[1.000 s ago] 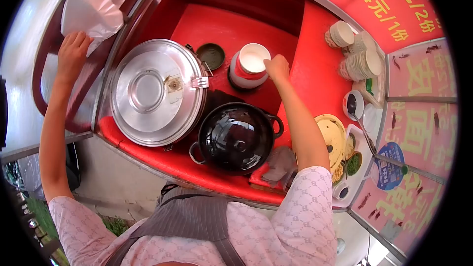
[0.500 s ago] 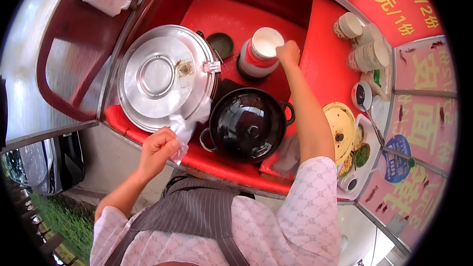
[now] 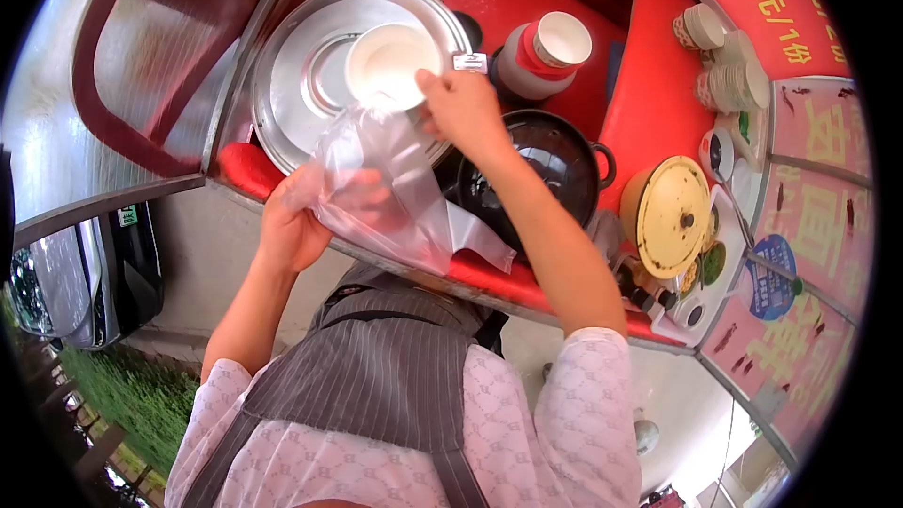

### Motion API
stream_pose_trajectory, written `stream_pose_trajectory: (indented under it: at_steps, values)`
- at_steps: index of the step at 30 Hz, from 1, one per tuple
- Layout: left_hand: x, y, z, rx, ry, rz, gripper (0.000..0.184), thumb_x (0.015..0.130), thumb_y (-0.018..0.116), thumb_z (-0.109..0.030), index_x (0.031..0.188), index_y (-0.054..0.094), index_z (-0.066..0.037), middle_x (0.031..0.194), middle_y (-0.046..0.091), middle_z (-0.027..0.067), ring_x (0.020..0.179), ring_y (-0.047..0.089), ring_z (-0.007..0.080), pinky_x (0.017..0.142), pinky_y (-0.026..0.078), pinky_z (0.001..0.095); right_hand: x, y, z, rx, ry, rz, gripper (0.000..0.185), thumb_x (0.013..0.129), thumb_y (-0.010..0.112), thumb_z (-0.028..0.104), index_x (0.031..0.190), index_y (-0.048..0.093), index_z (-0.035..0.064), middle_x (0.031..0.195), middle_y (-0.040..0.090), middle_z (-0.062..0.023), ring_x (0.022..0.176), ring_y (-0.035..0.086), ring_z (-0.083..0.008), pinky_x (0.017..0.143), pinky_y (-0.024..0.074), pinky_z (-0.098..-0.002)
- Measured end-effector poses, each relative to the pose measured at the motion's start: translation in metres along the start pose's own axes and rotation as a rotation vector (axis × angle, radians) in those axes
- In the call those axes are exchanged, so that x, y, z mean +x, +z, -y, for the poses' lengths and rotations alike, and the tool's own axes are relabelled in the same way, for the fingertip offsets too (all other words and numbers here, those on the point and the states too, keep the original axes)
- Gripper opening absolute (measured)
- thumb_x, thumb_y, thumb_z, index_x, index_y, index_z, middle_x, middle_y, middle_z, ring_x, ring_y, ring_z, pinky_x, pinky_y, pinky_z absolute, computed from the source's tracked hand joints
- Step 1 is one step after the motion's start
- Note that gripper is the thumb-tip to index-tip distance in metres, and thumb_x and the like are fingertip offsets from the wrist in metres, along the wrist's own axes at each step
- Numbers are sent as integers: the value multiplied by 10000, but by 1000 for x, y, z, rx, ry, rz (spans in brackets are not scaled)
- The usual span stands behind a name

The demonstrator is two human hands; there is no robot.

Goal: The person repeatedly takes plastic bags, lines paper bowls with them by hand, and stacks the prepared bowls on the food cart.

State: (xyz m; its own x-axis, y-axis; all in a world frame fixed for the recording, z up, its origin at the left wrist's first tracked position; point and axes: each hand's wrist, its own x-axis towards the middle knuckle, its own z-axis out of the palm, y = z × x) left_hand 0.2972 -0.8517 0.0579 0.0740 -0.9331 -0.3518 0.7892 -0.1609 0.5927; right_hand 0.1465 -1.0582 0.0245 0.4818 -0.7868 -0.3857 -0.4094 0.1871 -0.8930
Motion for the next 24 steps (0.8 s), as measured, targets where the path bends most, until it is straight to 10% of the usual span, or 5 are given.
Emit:
stream_pose_trajectory:
  at_steps: [5, 11, 15, 18, 24]
  values:
    - [-8, -42, -22, 103, 9, -54, 406, 984, 549, -362, 1176, 533, -5, 1301, 587, 312, 1137, 640, 466, 899, 577, 564, -61, 41, 8, 664, 254, 327, 448, 998, 622, 383, 968, 696, -57, 871, 703, -86, 754, 663, -134, 690, 537, -292]
    - [-12, -81, -39, 33, -26, -178, 542, 1030, 437, -490, 1256, 525, -6, 1317, 581, 304, 1108, 653, 436, 922, 556, 564, -107, 69, -10, 189, 67, 150, 156, 954, 681, 120, 1003, 659, -26, 809, 654, -4, 703, 564, -59, 607, 462, -237]
    - [-28, -75, -28, -210, 57, 112, 487, 1054, 506, -368, 1289, 535, 57, 1195, 679, 199, 1131, 647, 327, 975, 515, 449, -119, 102, 0, 107, -42, -148, 187, 961, 676, 125, 882, 580, -17, 729, 579, 4, 674, 487, -49, 585, 422, -238]
    - [-28, -70, -17, 0, 111, -243, 185, 995, 650, -148, 1081, 687, 11, 1036, 716, 59, 965, 645, 119, 872, 499, 279, -122, 117, -5, 22, -121, -224, 272, 969, 691, 173, 848, 535, -14, 675, 513, 1, 659, 431, -56, 567, 393, -250]
    - [-16, -76, -11, 163, 357, -423, 169, 981, 685, -155, 1063, 687, -7, 973, 694, 7, 842, 600, 61, 759, 480, 221, -137, 124, 14, 500, 94, -71, 296, 992, 671, 250, 897, 541, 2, 658, 498, 22, 605, 441, -51, 513, 379, -246]
